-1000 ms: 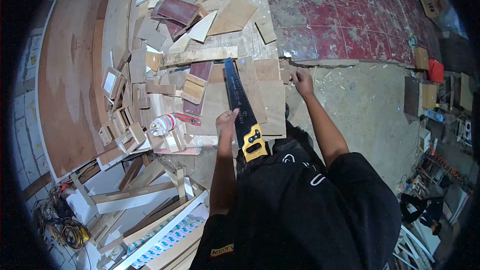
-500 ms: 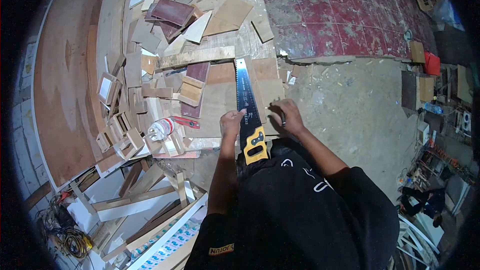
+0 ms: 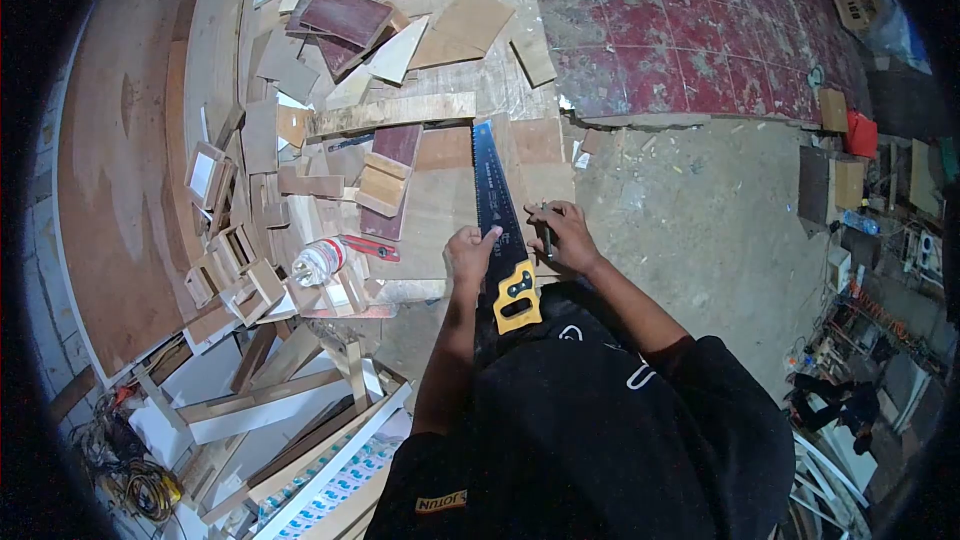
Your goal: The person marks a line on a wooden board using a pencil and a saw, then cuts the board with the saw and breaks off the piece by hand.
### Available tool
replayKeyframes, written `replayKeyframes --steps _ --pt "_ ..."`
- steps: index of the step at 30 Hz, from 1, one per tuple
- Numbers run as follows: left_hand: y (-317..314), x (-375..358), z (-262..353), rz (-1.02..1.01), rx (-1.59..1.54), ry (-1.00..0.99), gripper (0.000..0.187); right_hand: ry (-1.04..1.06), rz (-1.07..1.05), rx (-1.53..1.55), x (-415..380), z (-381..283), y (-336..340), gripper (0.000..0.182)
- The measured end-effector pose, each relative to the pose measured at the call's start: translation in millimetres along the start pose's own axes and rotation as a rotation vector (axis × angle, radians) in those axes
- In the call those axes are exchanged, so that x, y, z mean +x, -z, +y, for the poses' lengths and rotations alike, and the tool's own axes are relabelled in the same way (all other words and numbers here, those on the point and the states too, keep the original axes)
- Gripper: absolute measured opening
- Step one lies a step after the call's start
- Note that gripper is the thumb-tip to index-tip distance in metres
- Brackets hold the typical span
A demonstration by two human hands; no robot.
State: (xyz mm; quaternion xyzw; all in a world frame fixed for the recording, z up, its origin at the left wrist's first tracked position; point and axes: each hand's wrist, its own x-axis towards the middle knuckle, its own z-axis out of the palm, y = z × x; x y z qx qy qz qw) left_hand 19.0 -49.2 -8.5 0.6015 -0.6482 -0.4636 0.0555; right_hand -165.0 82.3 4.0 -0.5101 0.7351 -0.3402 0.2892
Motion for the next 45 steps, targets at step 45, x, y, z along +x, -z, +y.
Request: replayKeyframes --steps 45 --pt "6.7 2.3 16.9 -0.061 0.138 -0.13 0.039 -0.059 -0.027 -0.025 0.0 -0.9 -1.5 0.09"
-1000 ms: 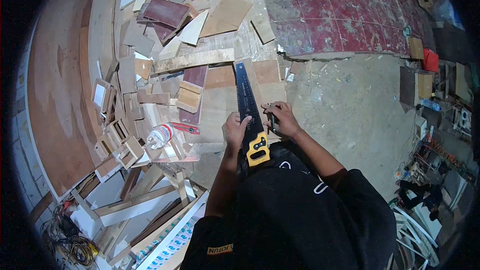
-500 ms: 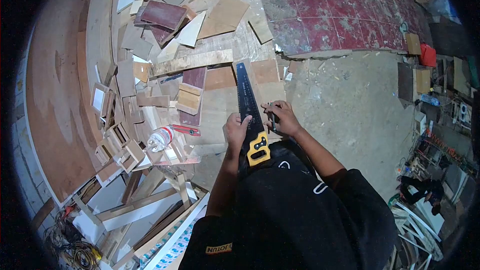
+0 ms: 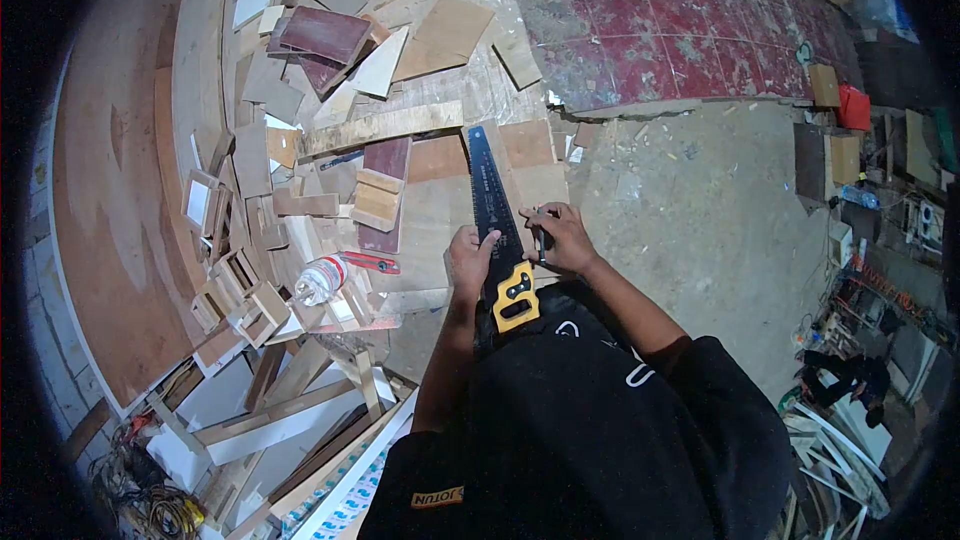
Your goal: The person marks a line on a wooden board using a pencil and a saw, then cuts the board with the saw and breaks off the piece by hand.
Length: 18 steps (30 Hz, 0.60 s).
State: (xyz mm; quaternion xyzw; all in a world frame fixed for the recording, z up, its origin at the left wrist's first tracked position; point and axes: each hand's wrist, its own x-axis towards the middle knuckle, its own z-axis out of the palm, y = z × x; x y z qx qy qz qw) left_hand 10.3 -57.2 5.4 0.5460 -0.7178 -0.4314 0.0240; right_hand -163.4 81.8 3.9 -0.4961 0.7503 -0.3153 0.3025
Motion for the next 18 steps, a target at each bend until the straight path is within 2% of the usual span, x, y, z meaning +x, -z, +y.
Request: replayKeyframes --steps 10,18 --pt "-8.6 4.2 -17.7 -0.021 -0.092 -0.006 0.03 0.01 0.05 -0.004 -0.6 -2.9 0.1 0.089" --pt "-2.6 2.6 -7.5 0.01 -0.017 -0.011 0.038 0.013 0.013 -0.045 -0.1 -3.4 1.5 0.09"
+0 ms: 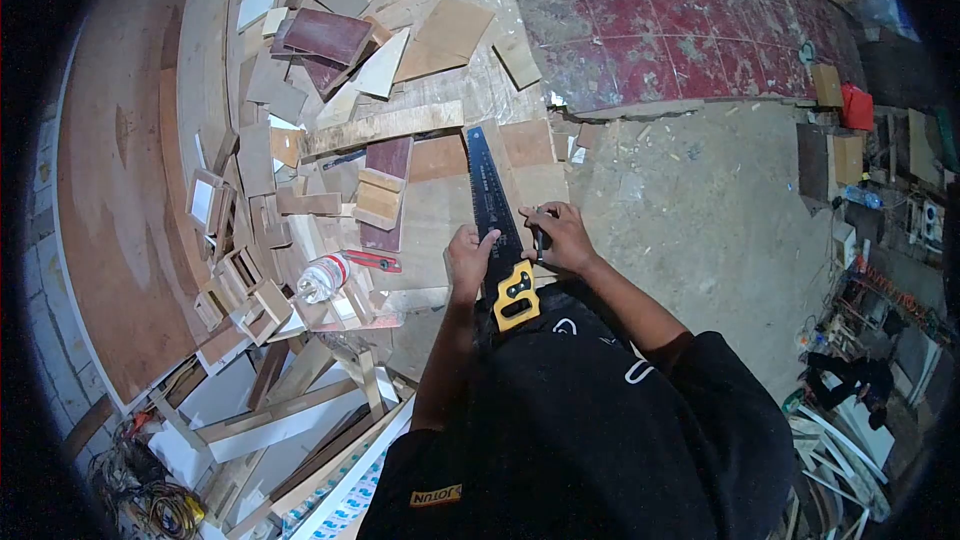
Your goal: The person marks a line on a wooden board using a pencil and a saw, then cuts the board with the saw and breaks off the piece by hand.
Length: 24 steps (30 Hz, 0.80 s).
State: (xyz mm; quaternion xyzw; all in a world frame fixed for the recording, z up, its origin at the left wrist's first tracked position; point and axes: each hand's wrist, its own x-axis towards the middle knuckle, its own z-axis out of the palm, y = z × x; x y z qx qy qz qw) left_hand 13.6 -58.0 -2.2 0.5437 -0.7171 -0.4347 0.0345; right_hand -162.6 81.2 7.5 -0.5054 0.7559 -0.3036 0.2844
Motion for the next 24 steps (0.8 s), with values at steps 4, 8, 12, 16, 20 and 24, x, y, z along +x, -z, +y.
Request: replayKeyframes --steps 4,8,12,16,20,24 --pt "-2.0 -0.9 -0.9 0.033 -0.042 -0.006 0.043 0.012 0.017 -0.005 0.3 2.6 -3.6 0.09" --pt "-2.9 1.3 -4.0 0.044 -0.01 -0.024 0.044 0.016 0.026 -0.001 1.0 -0.5 -0.7 0.089" --pt "-1.0 -1.0 2.1 0.044 -0.029 -0.009 0.043 0.012 0.019 -0.012 1.0 -1.3 0.1 0.088" --pt "-0.1 -2.4 4.7 0.041 -0.051 0.003 0.041 0.018 0.022 -0.002 1.1 -1.4 1.5 0.089" --pt "-4.8 0.2 -1.7 0.031 -0.099 0.024 0.039 0.025 0.011 0.013 1.5 -1.3 1.5 0.09" --pt "-5.2 0.4 -3.6 0.014 0.014 0.017 0.038 0.013 0.013 -0.017 1.0 -0.5 0.1 0.09"
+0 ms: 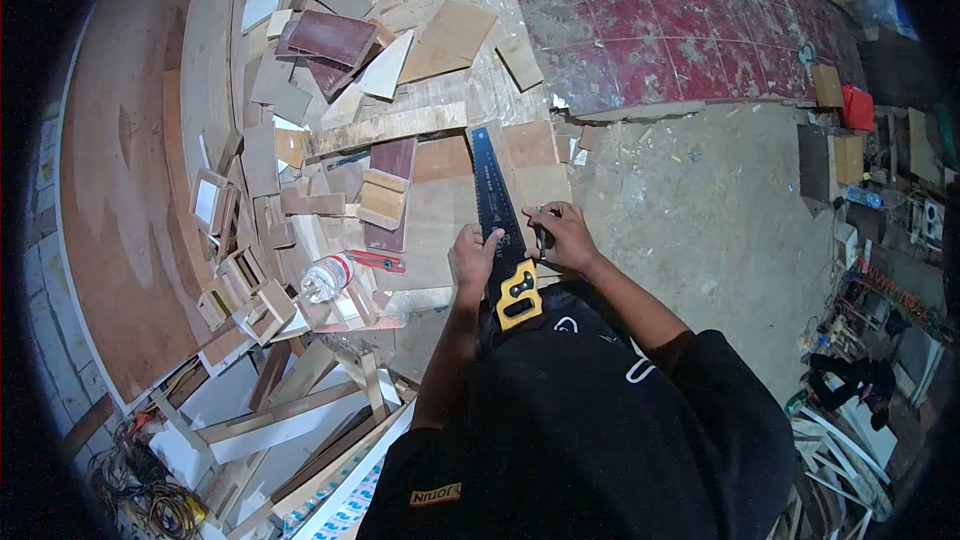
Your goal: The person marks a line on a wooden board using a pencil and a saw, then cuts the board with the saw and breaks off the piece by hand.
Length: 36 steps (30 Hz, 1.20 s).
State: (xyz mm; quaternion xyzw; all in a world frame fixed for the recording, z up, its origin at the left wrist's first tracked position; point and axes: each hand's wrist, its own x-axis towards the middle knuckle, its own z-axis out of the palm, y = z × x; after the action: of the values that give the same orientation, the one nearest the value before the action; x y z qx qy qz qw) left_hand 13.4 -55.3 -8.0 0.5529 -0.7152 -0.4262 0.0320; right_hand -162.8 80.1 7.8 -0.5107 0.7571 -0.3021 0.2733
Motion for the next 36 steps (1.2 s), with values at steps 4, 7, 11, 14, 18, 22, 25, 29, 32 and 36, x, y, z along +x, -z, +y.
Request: replayKeyframes --steps 4,7,11,14,18,22,25,29,32,36 --pt "-1.9 -2.2 0.0 0.043 0.006 -0.077 0.054 -0.004 -0.009 -0.003 1.1 -1.0 0.8 0.09" --pt "1.9 -2.9 7.3 0.038 0.041 -0.053 0.074 0.013 0.007 0.009 0.9 -1.8 1.6 0.089" --pt "8.7 -9.1 20.7 0.025 0.056 -0.08 0.084 0.004 0.015 -0.01 0.8 -1.9 0.4 0.086" --pt "10.0 -9.5 19.7 -0.03 -0.051 -0.229 0.085 0.007 0.008 -0.012 1.3 -0.1 -1.1 0.085" --pt "13.0 -13.5 21.2 -0.095 0.108 -0.332 0.077 0.018 0.008 0.015 0.7 -0.2 0.4 0.083" --pt "12.8 -13.9 17.4 -0.163 0.143 -0.303 0.075 0.019 0.015 0.011 0.9 -0.5 -0.1 0.084" --pt "12.0 -14.6 15.6 -0.148 0.179 -0.307 0.077 0.009 0.009 -0.012 0.8 -0.3 -0.9 0.084" --pt "10.2 -15.5 16.6 -0.113 0.207 -0.335 0.078 0.023 0.008 -0.004 1.0 -0.6 -0.3 0.085" --pt "10.8 -16.2 18.6 -0.128 0.187 -0.305 0.078 0.019 0.005 -0.009 0.7 -0.8 -0.7 0.086" --pt "11.1 -15.5 19.0 -0.141 0.189 -0.287 0.079 -0.013 0.008 -0.018 0.0 -1.4 -1.5 0.086"
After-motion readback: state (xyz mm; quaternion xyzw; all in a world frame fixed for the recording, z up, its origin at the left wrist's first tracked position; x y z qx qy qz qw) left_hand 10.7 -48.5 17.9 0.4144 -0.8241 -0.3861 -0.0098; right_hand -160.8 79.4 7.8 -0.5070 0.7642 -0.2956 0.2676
